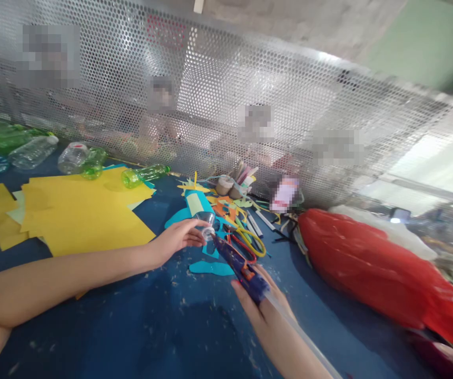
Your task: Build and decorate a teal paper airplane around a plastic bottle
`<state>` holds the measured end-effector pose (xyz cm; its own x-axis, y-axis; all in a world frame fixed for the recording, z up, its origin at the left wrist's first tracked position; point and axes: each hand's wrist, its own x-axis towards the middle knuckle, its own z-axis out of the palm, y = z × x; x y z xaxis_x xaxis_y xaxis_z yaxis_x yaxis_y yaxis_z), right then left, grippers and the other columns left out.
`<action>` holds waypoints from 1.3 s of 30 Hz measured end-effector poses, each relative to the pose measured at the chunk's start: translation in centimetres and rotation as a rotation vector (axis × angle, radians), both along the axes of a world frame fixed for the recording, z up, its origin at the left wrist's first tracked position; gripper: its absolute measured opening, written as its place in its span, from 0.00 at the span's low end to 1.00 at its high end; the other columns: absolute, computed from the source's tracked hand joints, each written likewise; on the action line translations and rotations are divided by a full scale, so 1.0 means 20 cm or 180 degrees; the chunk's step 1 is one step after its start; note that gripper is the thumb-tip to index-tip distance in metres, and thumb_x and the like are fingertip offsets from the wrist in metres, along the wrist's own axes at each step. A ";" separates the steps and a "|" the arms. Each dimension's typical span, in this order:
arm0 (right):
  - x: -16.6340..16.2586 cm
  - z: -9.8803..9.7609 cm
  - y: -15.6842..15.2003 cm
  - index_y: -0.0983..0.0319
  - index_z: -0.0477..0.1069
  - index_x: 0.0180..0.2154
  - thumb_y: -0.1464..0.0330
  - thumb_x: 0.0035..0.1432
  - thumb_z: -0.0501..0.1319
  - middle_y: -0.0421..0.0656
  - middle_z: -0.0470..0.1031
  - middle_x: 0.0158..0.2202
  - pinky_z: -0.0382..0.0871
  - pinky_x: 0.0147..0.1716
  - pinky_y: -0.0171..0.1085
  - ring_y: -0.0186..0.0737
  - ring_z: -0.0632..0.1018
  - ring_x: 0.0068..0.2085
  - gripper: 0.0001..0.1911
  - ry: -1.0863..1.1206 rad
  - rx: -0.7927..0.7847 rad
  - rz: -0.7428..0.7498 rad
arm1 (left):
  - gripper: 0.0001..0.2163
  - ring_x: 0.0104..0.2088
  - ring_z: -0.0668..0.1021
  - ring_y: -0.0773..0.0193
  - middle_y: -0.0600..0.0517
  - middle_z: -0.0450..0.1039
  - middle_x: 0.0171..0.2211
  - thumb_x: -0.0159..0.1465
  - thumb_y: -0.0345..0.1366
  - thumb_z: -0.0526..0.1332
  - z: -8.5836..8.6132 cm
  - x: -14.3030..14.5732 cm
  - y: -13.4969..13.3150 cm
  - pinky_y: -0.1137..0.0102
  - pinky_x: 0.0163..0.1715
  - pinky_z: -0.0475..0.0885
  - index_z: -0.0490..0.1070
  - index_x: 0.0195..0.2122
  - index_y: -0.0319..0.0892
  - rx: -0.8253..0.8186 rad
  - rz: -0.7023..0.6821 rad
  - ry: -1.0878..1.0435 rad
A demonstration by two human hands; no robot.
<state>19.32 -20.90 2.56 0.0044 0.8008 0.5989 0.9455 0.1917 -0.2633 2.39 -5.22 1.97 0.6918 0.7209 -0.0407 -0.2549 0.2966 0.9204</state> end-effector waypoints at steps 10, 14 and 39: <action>0.00 -0.05 0.00 0.67 0.73 0.42 0.54 0.64 0.49 0.55 0.80 0.39 0.79 0.35 0.42 0.51 0.81 0.41 0.25 -0.0384 0.0212 -0.0117 | 0.15 0.36 0.78 0.62 0.49 0.73 0.30 0.65 0.43 0.55 -0.02 0.00 0.01 0.65 0.45 0.70 0.75 0.43 0.40 0.0014 0.0000 -0.0056; 0.00 -0.04 0.00 0.69 0.73 0.42 0.53 0.64 0.48 0.56 0.80 0.40 0.80 0.35 0.43 0.53 0.81 0.41 0.27 -0.0422 0.0240 -0.0142 | 0.15 0.36 0.78 0.62 0.49 0.73 0.30 0.66 0.42 0.53 -0.01 0.00 0.00 0.65 0.45 0.70 0.75 0.42 0.39 -0.0034 0.0012 -0.0010; 0.04 -0.03 -0.01 0.62 0.73 0.41 0.56 0.64 0.51 0.49 0.80 0.39 0.78 0.36 0.40 0.48 0.81 0.40 0.19 -0.0102 -0.0049 0.0025 | 0.15 0.36 0.78 0.61 0.47 0.75 0.31 0.65 0.43 0.55 0.01 0.01 0.00 0.64 0.45 0.70 0.74 0.42 0.38 -0.0072 0.0036 0.0018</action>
